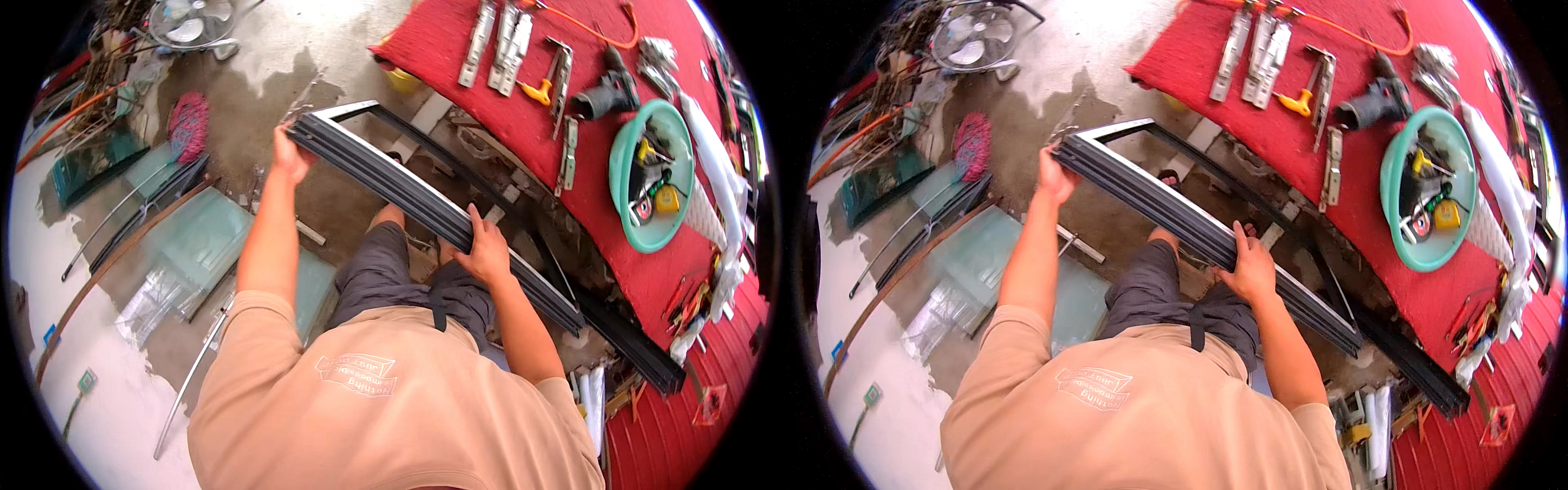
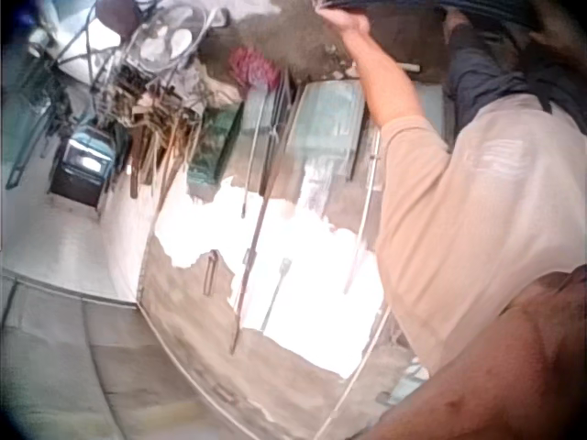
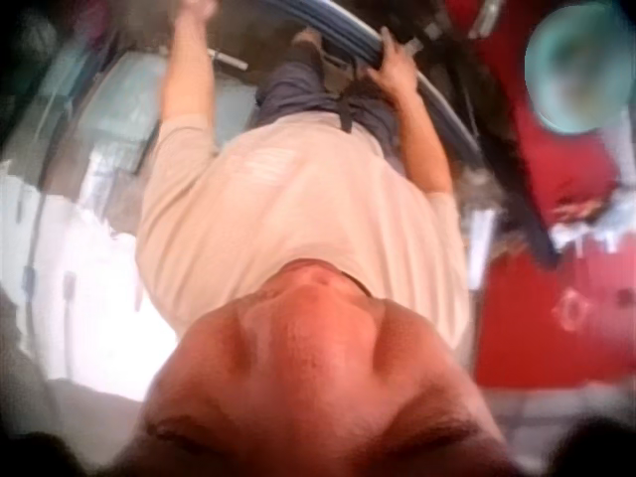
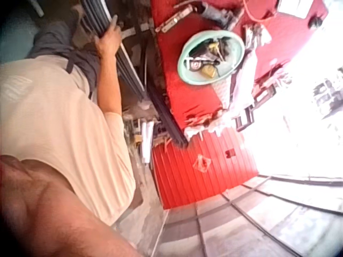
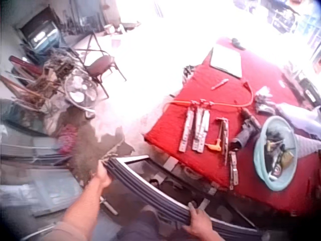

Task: The person assembles a window frame by first handling and checking a metal hinge mechanism, then inserting it into a black metal frame rail. They pick up a cordless drill, check the battery, and then use it to secure screws into the frame while holding a small bag of fasteners.

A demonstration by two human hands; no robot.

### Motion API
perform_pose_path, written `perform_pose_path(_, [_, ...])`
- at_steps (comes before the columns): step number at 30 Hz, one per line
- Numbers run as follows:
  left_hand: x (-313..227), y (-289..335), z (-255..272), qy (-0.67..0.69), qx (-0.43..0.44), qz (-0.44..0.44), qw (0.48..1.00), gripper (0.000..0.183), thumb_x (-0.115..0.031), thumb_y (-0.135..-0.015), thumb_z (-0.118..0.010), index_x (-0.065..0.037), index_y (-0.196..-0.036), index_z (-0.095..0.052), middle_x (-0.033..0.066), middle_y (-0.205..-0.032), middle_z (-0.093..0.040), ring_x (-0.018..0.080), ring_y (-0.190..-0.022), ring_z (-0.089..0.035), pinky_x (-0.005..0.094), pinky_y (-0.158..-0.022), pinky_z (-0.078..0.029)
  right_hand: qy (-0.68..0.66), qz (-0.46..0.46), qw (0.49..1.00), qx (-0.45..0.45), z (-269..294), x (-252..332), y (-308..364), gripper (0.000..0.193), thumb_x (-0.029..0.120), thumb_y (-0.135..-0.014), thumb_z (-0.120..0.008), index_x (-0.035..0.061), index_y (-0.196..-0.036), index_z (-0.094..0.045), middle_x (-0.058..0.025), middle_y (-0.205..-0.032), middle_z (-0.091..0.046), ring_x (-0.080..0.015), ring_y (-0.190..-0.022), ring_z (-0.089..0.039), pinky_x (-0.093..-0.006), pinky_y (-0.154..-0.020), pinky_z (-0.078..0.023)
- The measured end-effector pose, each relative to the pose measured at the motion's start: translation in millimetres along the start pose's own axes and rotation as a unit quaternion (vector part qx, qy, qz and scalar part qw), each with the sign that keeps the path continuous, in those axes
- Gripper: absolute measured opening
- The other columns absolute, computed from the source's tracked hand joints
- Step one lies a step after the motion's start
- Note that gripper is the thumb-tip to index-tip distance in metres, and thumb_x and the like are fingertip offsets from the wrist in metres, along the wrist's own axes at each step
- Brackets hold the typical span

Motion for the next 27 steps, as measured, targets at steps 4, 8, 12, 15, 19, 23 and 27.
perform_pose_path(4, [0.3,-6.8,-1.4,0.047,0.018,0.029,0.998,0.065,-0.057,-0.108,-0.032,-0.016,-0.128,-0.078,0.0057,-0.124,-0.082,0.027,-0.113,-0.075,0.0498,-0.099,-0.06,-0.018,0.013,1.0,-0.016,-7.8,22.2,-21.0,0.121,0.033,-0.076,-0.101,0.0136,-0.176,-0.036,-0.0273,-0.142,-0.064,-0.0483,-0.131,-0.064,-0.0542,-0.113,-0.054])
perform_pose_path(8, [-5.9,17.4,-14.6,0.103,0.027,0.003,0.994,0.057,-0.056,-0.111,-0.038,-0.015,-0.121,-0.076,0.006,-0.117,-0.082,0.0276,-0.108,-0.077,0.0523,-0.093,-0.063,-0.034,-0.024,0.998,0.056,15.6,36.3,-23.5,0.108,0.015,-0.073,-0.093,0.0171,-0.169,-0.045,-0.0272,-0.141,-0.064,-0.0506,-0.13,-0.063,-0.0535,-0.113,-0.054])
perform_pose_path(12, [-24.3,69.5,-43.3,0.159,0.076,-0.002,0.984,0.062,-0.067,-0.117,-0.038,-0.018,-0.147,-0.062,0.0096,-0.127,-0.078,0.0303,-0.112,-0.075,0.0557,-0.097,-0.062,-0.029,-0.017,0.999,0.041,39.7,25.3,3.1,0.111,0.013,-0.069,-0.092,0.0188,-0.169,-0.043,-0.026,-0.139,-0.063,-0.0505,-0.131,-0.062,-0.0542,-0.113,-0.053])
perform_pose_path(15, [-30.8,109.1,-57.5,0.159,0.13,0.0,0.979,0.061,-0.064,-0.119,-0.042,-0.02,-0.16,-0.052,0.0114,-0.139,-0.073,0.0314,-0.121,-0.073,0.0555,-0.103,-0.061,-0.026,-0.018,0.998,0.051,69.0,19.4,28.9,0.11,0.012,-0.07,-0.09,0.019,-0.168,-0.042,-0.0255,-0.138,-0.063,-0.0505,-0.131,-0.062,-0.0545,-0.114,-0.053])
perform_pose_path(19, [-48.2,153.2,-78.0,-0.071,0.099,-0.081,0.989,0.073,-0.043,-0.114,-0.067,-0.021,-0.176,-0.035,0.0137,-0.166,-0.053,0.0356,-0.147,-0.059,0.0547,-0.117,-0.055,-0.041,0.002,0.997,0.063,114.2,25.2,68.6,0.105,0.01,-0.073,-0.086,0.0157,-0.168,-0.042,-0.025,-0.144,-0.062,-0.0493,-0.135,-0.061,-0.0535,-0.116,-0.052])
perform_pose_path(23, [-74.0,176.7,-96.6,-0.393,0.09,-0.27,0.874,0.108,-0.02,-0.089,-0.094,-0.026,-0.178,-0.034,0.0168,-0.178,-0.038,0.0416,-0.16,-0.046,0.053,-0.128,-0.046,-0.062,0.023,0.996,0.059,149.7,15.7,114.8,0.106,0.009,-0.073,-0.086,0.0112,-0.169,-0.041,-0.0247,-0.151,-0.061,-0.0474,-0.14,-0.061,-0.0499,-0.118,-0.052])
perform_pose_path(27, [-93.4,190.3,-130.3,-0.459,0.052,-0.472,0.751,0.09,-0.013,-0.082,-0.093,-0.022,-0.163,-0.056,0.0156,-0.165,-0.057,0.0387,-0.151,-0.057,0.0477,-0.129,-0.045,-0.051,0.039,0.996,0.055,196.6,23.8,153.9,0.104,0.01,-0.073,-0.087,0.0087,-0.167,-0.044,-0.0241,-0.152,-0.061,-0.0453,-0.141,-0.063,-0.0488,-0.12,-0.052])
Point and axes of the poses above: each hand's wrist, its own y-axis away from the middle knuckle, its own z-axis out of the back of the hand, x = y × z, the point moved 2 cm from there along -y, towards the middle knuckle
